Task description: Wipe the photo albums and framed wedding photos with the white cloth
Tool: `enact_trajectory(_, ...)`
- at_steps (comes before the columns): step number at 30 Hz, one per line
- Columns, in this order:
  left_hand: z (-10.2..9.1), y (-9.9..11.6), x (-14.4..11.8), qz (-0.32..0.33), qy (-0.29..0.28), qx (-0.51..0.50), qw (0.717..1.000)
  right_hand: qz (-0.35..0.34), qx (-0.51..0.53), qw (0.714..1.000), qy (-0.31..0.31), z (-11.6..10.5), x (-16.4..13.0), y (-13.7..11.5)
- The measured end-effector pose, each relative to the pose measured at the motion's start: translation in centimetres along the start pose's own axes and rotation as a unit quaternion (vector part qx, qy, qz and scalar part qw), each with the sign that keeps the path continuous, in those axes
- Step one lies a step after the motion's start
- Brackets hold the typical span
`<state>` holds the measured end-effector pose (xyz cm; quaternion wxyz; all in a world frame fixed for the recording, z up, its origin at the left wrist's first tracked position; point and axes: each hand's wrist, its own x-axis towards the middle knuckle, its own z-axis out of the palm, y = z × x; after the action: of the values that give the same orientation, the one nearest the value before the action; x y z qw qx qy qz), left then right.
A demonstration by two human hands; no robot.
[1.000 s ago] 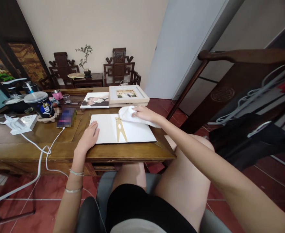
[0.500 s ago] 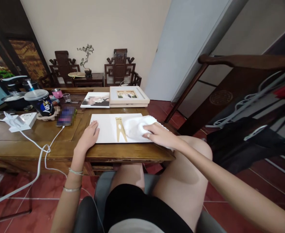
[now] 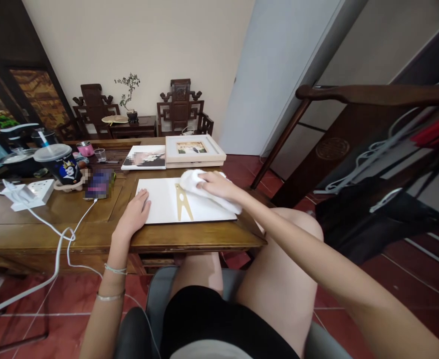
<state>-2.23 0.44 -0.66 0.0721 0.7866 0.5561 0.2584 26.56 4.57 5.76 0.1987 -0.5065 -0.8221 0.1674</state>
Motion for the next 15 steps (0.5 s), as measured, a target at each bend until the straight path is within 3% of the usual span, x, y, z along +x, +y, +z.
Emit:
enact_trajectory(4,0.0,0.0,0.0,-0.001,-0.001,-0.004,1.0,-0.013,-0.02,0.999,0.034,1.8,3.2,-1.7)
enact_trajectory(7,-0.1,0.0,0.0,0.0,-0.006,-0.006,1.0,-0.045,-0.039,0.998,0.013,2.7,2.9,-2.9)
enact_trajectory(15,0.1,0.1,-0.1,-0.003,-0.007,-0.001,1.0,-0.083,-0.032,0.994,-0.071,2.0,-6.1,-5.8)
